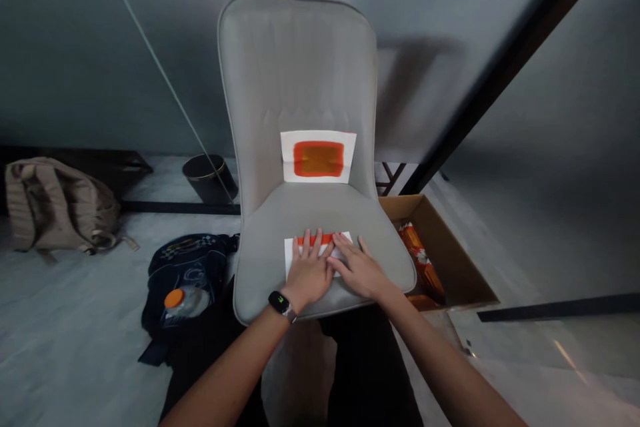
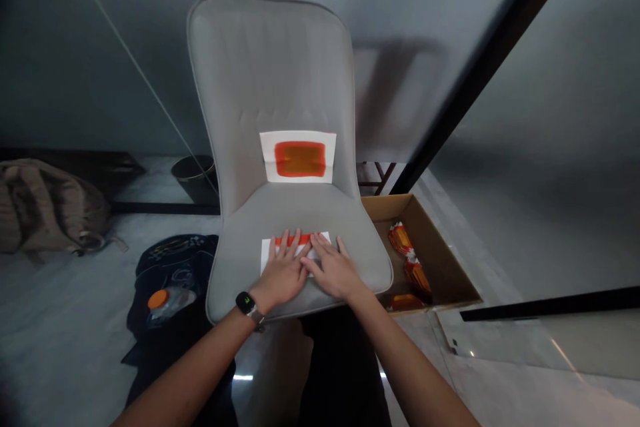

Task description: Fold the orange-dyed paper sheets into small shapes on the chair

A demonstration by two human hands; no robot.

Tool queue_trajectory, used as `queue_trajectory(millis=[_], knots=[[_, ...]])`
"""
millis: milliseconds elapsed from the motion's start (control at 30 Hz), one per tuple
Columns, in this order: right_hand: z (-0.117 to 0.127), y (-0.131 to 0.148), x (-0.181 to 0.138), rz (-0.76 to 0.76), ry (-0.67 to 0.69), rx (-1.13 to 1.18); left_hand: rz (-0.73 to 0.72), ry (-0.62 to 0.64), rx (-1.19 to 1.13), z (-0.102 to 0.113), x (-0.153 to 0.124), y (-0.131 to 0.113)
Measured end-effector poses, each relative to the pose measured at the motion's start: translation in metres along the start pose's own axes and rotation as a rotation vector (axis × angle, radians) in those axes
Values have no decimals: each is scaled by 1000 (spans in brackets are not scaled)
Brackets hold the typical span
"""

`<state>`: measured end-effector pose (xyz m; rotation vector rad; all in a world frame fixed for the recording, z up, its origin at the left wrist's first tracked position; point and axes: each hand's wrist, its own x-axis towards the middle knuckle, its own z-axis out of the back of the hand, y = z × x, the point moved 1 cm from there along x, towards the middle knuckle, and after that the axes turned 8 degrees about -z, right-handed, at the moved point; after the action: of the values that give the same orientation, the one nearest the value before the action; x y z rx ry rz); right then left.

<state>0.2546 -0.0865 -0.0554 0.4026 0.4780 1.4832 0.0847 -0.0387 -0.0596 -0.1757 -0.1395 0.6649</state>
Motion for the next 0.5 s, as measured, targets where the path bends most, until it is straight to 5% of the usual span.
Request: queue_trajectory(millis=[500], knots=[[6,0,18,-62,-122,-89,3,28,-24,-4,4,9]])
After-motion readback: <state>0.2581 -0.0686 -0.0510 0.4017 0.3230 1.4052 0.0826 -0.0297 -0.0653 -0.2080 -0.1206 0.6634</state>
